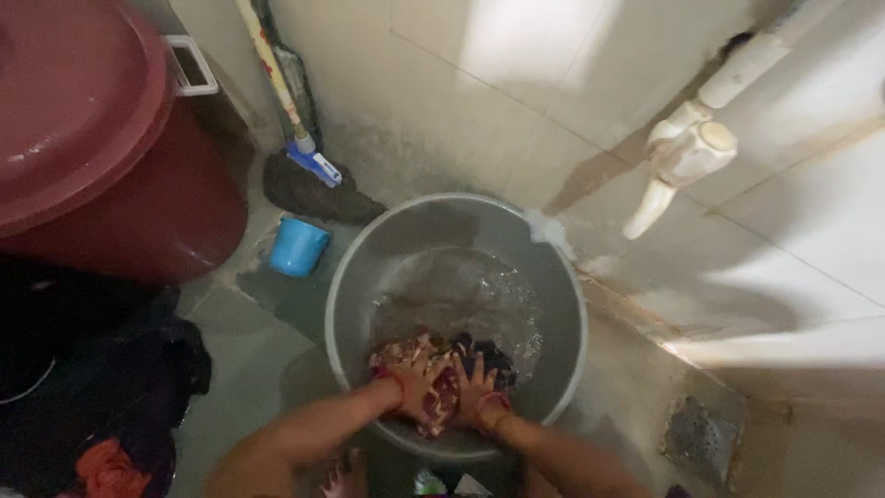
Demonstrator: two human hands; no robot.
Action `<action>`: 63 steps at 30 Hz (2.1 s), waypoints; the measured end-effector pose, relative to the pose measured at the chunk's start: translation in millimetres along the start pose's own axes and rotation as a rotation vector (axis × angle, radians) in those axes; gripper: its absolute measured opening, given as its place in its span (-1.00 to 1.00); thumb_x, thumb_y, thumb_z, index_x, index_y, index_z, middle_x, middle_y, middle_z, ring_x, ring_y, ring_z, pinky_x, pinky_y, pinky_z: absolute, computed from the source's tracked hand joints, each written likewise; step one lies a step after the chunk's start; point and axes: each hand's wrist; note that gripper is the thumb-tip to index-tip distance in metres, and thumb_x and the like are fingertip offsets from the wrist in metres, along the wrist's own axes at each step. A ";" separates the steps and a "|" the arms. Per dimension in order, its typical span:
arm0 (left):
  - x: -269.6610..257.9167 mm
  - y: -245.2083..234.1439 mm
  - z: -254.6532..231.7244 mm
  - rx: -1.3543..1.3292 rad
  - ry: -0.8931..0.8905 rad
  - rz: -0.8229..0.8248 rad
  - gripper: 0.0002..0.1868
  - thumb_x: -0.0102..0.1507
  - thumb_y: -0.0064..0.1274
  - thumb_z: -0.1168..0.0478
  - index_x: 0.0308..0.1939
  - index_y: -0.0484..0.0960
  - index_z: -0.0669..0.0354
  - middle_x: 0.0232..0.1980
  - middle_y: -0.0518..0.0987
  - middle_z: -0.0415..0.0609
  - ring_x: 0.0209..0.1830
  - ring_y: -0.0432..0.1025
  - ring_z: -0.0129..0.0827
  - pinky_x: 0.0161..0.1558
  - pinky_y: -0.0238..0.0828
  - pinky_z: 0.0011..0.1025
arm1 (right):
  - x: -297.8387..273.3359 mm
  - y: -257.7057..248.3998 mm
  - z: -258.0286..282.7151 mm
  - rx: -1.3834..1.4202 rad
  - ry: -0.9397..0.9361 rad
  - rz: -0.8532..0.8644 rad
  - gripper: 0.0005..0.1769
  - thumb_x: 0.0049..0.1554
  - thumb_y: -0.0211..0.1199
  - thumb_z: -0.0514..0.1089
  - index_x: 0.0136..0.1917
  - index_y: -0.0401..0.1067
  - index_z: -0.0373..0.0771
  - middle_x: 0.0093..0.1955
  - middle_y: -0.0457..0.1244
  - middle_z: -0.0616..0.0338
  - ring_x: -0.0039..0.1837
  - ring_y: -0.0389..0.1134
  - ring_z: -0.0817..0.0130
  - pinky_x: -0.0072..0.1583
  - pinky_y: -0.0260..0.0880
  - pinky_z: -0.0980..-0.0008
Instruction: The person is washing clothes by hand in a basin filled with soapy water. They scrub and rinse the clothes, then wring them out and place them aside.
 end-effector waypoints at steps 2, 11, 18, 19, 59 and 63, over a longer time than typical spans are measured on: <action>24.1 -1.2 -4.8 0.019 -0.069 0.052 0.62 -0.07 0.39 -0.50 0.61 -0.57 -0.16 0.69 -0.54 0.30 0.63 -0.52 0.41 0.40 -0.40 0.47 | 21.0 -11.1 3.5 -0.306 -0.102 -0.005 0.33 -0.01 0.42 0.58 0.62 -0.27 -0.04 0.74 -0.56 -0.13 0.63 -0.48 -0.71 0.45 -0.19 -0.55; 127.7 -38.3 35.0 -0.100 -0.187 -0.190 0.28 0.00 0.35 -0.25 0.58 -0.18 -0.21 0.60 -0.11 0.07 0.57 -0.16 0.20 0.38 -0.12 0.34 | 101.2 -63.2 -67.4 0.034 -0.253 -0.405 -0.26 -0.06 0.45 0.19 0.37 0.48 -0.01 0.44 0.17 -0.14 0.38 0.18 -0.19 0.32 0.17 -0.14; 145.2 -38.1 70.9 -0.175 -0.270 0.040 0.03 0.06 0.25 -0.15 0.49 0.04 -0.11 0.47 0.08 0.10 0.46 0.00 0.14 0.31 0.01 0.23 | 169.4 -84.0 -109.5 -0.107 0.024 -0.201 -0.43 0.09 0.19 0.21 0.24 0.49 -0.15 0.27 0.34 -0.04 0.28 0.37 0.09 0.33 0.33 0.13; 143.2 -38.1 74.0 -0.169 -0.269 0.047 -0.01 0.07 0.24 -0.13 0.48 0.07 -0.09 0.45 0.11 0.10 0.44 0.03 0.13 0.30 0.03 0.22 | 172.1 -87.1 -106.3 -0.093 0.035 -0.186 -0.45 0.13 0.15 0.18 0.27 0.47 -0.15 0.30 0.33 -0.04 0.30 0.36 0.09 0.34 0.32 0.12; 87.5 -47.5 11.0 -0.628 -0.164 -0.039 -0.25 0.36 -0.24 -0.39 0.51 0.14 -0.15 0.63 0.02 0.05 0.57 0.03 0.04 0.46 -0.03 0.20 | 21.4 -38.8 -66.1 0.277 -0.026 -0.303 0.39 -0.23 0.46 0.56 0.63 -0.16 0.07 0.67 -0.20 -0.20 0.66 -0.18 -0.21 0.58 -0.04 -0.15; 42.3 -56.6 -16.1 -0.565 0.053 0.053 -0.06 0.28 -0.06 -0.38 0.56 -0.11 -0.16 0.66 -0.14 0.06 0.60 -0.09 0.09 0.46 -0.09 0.25 | 31.3 -41.2 -72.5 0.074 0.098 -0.029 0.67 -0.16 0.60 0.50 0.66 -0.67 0.12 0.70 -0.51 -0.32 0.67 -0.47 -0.42 0.55 -0.28 -0.32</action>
Point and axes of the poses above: each hand's wrist, its own x-axis towards the middle knuckle, its own y-axis out of the palm, z = x × y
